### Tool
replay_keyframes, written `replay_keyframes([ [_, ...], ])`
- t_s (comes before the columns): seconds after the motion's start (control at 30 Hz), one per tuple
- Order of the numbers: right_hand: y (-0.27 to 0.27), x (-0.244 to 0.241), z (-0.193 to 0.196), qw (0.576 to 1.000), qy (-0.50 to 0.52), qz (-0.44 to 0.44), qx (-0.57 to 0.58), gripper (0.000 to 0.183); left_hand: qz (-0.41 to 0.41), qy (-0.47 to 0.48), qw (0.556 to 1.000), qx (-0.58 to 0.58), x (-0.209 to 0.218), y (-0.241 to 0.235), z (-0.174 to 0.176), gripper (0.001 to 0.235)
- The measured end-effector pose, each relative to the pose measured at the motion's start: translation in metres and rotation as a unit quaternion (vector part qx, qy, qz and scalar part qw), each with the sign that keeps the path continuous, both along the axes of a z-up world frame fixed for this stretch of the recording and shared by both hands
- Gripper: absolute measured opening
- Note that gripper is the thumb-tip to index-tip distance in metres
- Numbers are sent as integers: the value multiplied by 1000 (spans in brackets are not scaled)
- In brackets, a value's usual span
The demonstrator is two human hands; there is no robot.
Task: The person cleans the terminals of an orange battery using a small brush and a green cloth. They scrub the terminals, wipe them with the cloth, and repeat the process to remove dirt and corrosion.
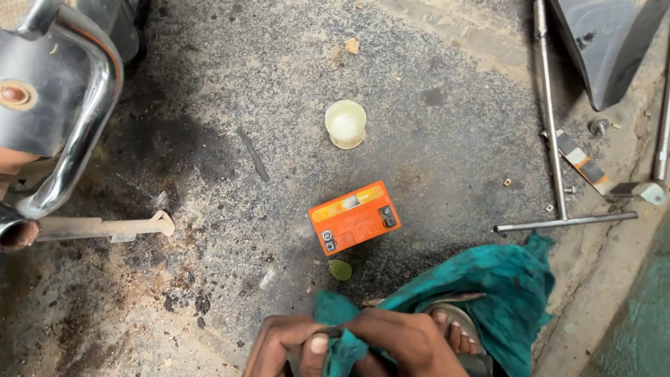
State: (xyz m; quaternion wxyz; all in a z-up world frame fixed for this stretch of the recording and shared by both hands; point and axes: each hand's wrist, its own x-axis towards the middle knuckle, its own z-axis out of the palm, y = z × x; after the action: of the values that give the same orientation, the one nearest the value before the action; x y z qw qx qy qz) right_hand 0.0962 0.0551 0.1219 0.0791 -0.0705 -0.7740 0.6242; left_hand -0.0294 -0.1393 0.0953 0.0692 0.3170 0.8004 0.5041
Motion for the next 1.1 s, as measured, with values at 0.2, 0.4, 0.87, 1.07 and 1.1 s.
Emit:
replay_keyframes([
  [0.2, -17, 7, -30, 994, 79, 53, -47, 34, 38, 39, 997, 61, -18, -53, -29, 14],
  [0.4, -28, 1, -33, 994, 31, 90, -60, 33, 99, 64, 993, -10, -30, -56, 10, 26],
  [0.87, -37, 8, -44, 977, -125, -173, 19, 34, 169, -79, 979, -85, -75, -60, 90, 26],
  [1.07, 2, 39, -167, 745, -61, -175, -640, 22, 306, -169, 919, 184, -43, -18, 35, 15],
  [1.1, 15, 41, -156, 746, -46, -175, -641, 22, 295, -161, 923, 188, -51, -9, 44, 15],
])
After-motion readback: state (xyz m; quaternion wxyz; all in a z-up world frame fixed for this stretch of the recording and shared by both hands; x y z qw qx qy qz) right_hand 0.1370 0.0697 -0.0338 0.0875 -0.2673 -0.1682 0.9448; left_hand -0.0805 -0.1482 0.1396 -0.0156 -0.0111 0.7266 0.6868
